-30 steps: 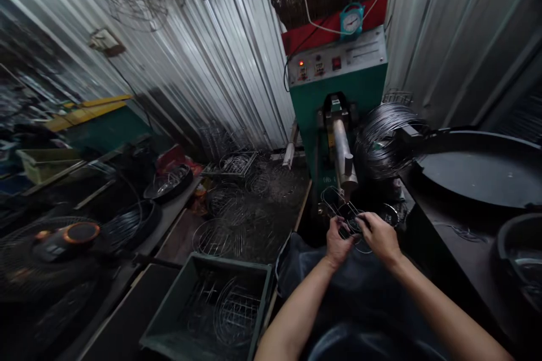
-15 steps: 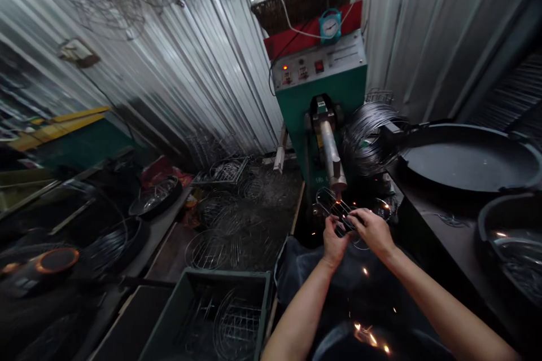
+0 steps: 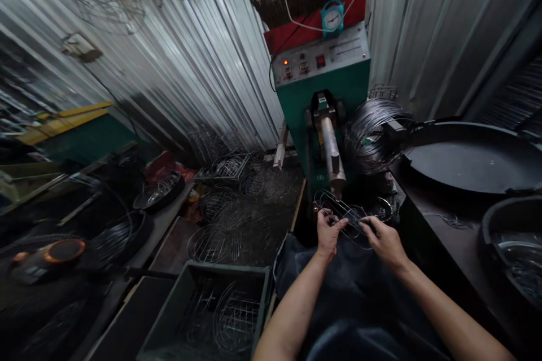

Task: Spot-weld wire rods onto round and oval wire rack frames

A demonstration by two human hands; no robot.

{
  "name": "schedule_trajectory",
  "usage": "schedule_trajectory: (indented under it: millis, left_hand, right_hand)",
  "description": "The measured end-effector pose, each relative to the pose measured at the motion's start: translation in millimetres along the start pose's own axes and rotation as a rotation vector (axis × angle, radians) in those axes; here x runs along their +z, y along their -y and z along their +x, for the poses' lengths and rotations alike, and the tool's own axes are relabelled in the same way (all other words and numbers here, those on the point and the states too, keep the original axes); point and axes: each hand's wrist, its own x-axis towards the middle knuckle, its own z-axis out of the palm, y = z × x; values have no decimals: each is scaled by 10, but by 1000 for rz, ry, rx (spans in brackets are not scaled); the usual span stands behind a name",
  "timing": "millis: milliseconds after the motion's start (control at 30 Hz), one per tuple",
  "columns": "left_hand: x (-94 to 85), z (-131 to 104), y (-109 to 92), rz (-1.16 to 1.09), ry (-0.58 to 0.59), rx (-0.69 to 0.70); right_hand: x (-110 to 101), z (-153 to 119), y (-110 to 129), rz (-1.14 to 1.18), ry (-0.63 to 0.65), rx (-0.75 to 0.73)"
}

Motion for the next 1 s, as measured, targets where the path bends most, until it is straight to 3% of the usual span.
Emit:
schedule_trajectory:
  millis: [300,500,733,1000]
  left_hand:
    - [1,250,-53,-149,-72,-53]
    - [52,211,-69,-169,-93,-128]
    - [0,259,-138,-85,-85,-17]
    - [14,209,-141,-135,-133,-118]
  right_hand:
    - [126,358,93,-187,-6,46]
    - [88,382,140,-214,-21,40]
    - [100,445,145,-212,33,20]
    - [125,471,216,-295,23,18]
